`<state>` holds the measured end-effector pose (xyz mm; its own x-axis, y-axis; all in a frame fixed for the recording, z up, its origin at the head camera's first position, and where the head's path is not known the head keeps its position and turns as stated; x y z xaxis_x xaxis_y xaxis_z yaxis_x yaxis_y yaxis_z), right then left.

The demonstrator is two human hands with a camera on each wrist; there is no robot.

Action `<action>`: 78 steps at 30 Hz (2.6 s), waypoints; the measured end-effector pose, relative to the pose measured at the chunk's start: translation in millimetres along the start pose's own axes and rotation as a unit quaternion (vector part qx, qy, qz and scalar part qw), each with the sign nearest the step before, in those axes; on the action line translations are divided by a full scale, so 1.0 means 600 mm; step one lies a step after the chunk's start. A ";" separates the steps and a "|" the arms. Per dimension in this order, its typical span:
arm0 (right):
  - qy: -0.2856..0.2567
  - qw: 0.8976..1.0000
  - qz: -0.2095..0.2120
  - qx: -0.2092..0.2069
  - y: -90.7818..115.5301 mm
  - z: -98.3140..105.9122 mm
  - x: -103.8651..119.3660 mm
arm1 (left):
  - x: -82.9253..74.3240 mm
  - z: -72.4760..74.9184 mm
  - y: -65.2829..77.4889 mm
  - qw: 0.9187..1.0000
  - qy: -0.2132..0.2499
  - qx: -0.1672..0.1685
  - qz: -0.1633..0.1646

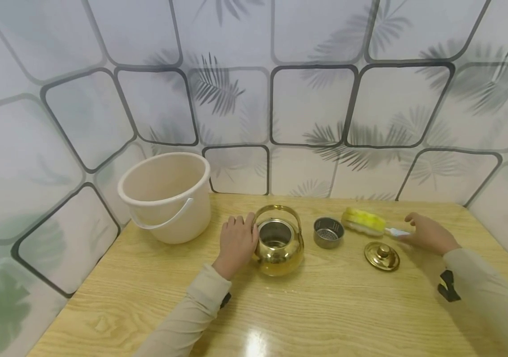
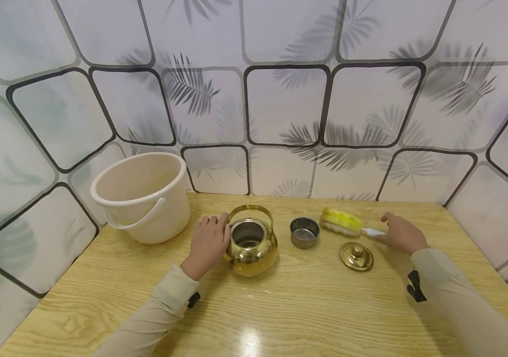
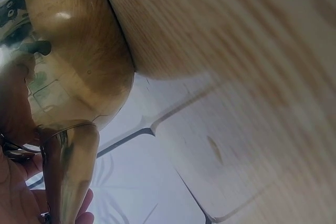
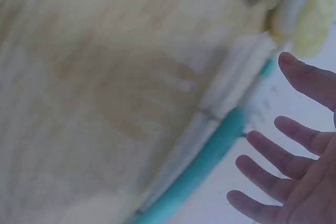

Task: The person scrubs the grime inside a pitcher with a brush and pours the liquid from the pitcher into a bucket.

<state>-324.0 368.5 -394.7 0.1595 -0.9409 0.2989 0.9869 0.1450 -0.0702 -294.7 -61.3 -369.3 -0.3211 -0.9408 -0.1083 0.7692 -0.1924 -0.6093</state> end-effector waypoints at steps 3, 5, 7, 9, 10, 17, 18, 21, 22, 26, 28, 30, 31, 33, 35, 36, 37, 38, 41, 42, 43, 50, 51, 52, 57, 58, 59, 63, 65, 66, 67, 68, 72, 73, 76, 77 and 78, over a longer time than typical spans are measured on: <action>0.006 1.000 0.015 -0.014 -0.003 0.012 0.025 | 0.000 -0.001 0.000 1.000 0.001 0.004 0.001; 0.005 0.999 0.024 -0.022 -0.005 0.021 0.050 | 0.001 -0.003 0.000 1.000 0.004 0.009 0.003; 0.002 0.999 0.036 -0.031 -0.007 0.030 0.080 | 0.001 -0.004 0.000 1.000 0.009 0.015 0.006; -0.008 0.998 0.045 -0.040 -0.008 0.037 0.114 | 0.002 -0.004 0.000 1.000 0.012 0.019 0.007; -0.015 0.998 0.050 -0.045 -0.009 0.039 0.132 | 0.002 -0.004 0.000 1.000 0.012 0.021 0.006; -0.074 0.990 0.100 -0.072 -0.001 0.038 0.252 | 0.008 -0.004 0.000 0.999 0.002 0.036 -0.008; -0.081 0.988 0.108 -0.071 0.000 0.034 0.267 | 0.009 -0.004 0.001 0.999 0.003 0.037 -0.009; -0.104 0.985 0.130 -0.054 0.003 0.021 0.310 | 0.015 -0.003 0.001 0.999 0.010 0.044 -0.016; -0.110 0.983 0.138 -0.046 0.004 0.015 0.323 | 0.016 -0.003 0.002 0.998 0.017 0.049 -0.020; -0.120 0.979 0.163 0.000 0.005 -0.012 0.361 | 0.020 0.001 0.002 0.995 0.036 0.079 -0.051; -0.115 0.978 0.175 0.021 0.005 -0.025 0.374 | 0.022 0.004 0.003 0.992 0.050 0.097 -0.072; -0.116 0.976 0.180 0.046 0.005 -0.039 0.382 | 0.023 0.007 0.004 0.987 0.062 0.114 -0.094; -0.120 0.974 0.181 0.057 0.006 -0.045 0.386 | 0.024 0.008 0.004 0.984 0.068 0.124 -0.104; -0.129 0.972 0.178 0.081 0.006 -0.058 0.389 | 0.024 0.011 0.004 0.979 0.083 0.139 -0.122; -0.141 0.970 0.174 0.097 0.006 -0.070 0.392 | 0.025 0.009 0.005 0.975 0.086 0.155 -0.136; -0.143 0.969 0.174 0.099 0.005 -0.075 0.392 | 0.026 0.007 0.005 0.973 0.084 0.164 -0.140; -0.147 0.969 0.172 0.101 0.004 -0.080 0.394 | 0.026 0.006 0.006 0.972 0.083 0.169 -0.142; -0.148 0.968 0.173 0.101 0.003 -0.085 0.395 | 0.027 0.005 0.006 0.971 0.079 0.172 -0.145; -0.156 0.968 0.170 0.098 0.002 -0.096 0.399 | 0.027 0.003 0.007 0.970 0.066 0.167 -0.161; -0.155 0.968 0.172 0.097 0.002 -0.098 0.400 | 0.026 0.004 0.008 0.971 0.061 0.162 -0.167; -0.157 0.967 0.173 0.097 0.002 -0.100 0.402 | 0.025 0.005 0.008 0.971 0.057 0.158 -0.172; -0.162 0.968 0.165 0.095 -0.003 -0.108 0.406 | 0.018 0.004 0.006 0.969 0.024 0.156 -0.192; -0.161 0.969 0.161 0.093 -0.004 -0.109 0.406 | 0.018 0.004 0.006 0.968 0.018 0.158 -0.194; -0.160 0.970 0.159 0.091 -0.005 -0.110 0.406 | 0.017 0.004 0.006 0.968 0.014 0.159 -0.195; -0.160 0.973 0.151 0.076 -0.008 -0.111 0.405 | 0.017 0.000 0.003 0.966 -0.004 0.159 -0.204; -0.162 0.973 0.149 0.074 -0.009 -0.112 0.405 | 0.016 -0.001 0.003 0.966 -0.004 0.157 -0.207; -0.164 0.973 0.147 0.072 -0.009 -0.112 0.404 | 0.016 -0.002 0.002 0.965 -0.005 0.156 -0.210; -0.177 0.972 0.136 0.067 -0.010 -0.114 0.403 | 0.015 -0.004 0.001 0.964 0.003 0.158 -0.215; -0.178 0.973 0.136 0.064 -0.010 -0.113 0.404 | 0.015 -0.006 0.000 0.963 0.007 0.165 -0.214; -0.178 0.973 0.133 0.063 -0.010 -0.113 0.404 | 0.015 -0.006 -0.001 0.962 0.009 0.168 -0.213; -0.178 0.973 0.132 0.061 -0.009 -0.112 0.404 | 0.015 -0.006 -0.001 0.962 0.013 0.170 -0.213; -0.177 0.973 0.131 0.061 -0.009 -0.112 0.404 | 0.014 -0.006 -0.002 0.962 0.018 0.170 -0.213; -0.176 0.973 0.135 0.059 -0.009 -0.113 0.405 | 0.013 -0.005 -0.003 0.961 0.030 0.172 -0.213; -0.175 0.973 0.138 0.058 -0.009 -0.113 0.405 | 0.013 -0.005 -0.003 0.961 0.032 0.172 -0.213; -0.173 0.973 0.145 0.054 -0.010 -0.113 0.405 | 0.013 -0.004 -0.003 0.962 0.037 0.171 -0.211; -0.171 0.973 0.147 0.054 -0.011 -0.112 0.405 | 0.013 -0.003 -0.003 0.962 0.040 0.170 -0.211; -0.168 0.973 0.150 0.054 -0.012 -0.111 0.406 | 0.013 -0.002 -0.004 0.962 0.041 0.170 -0.212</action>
<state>-293.6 118.0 -384.9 0.4217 -0.7006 0.5757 0.8884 0.4462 -0.1077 -299.6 -67.9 -369.6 -0.6768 -0.7358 0.0231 0.6918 -0.6464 -0.3217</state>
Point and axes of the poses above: each hand's wrist, its own y-axis away from the middle knuckle, its own z-axis out of the back of the hand, x = y × z, the point moved 6 cm from there along -y, towards the middle knuckle, and after that the axes turned 6 degrees about -x, right-handed, at the moved point
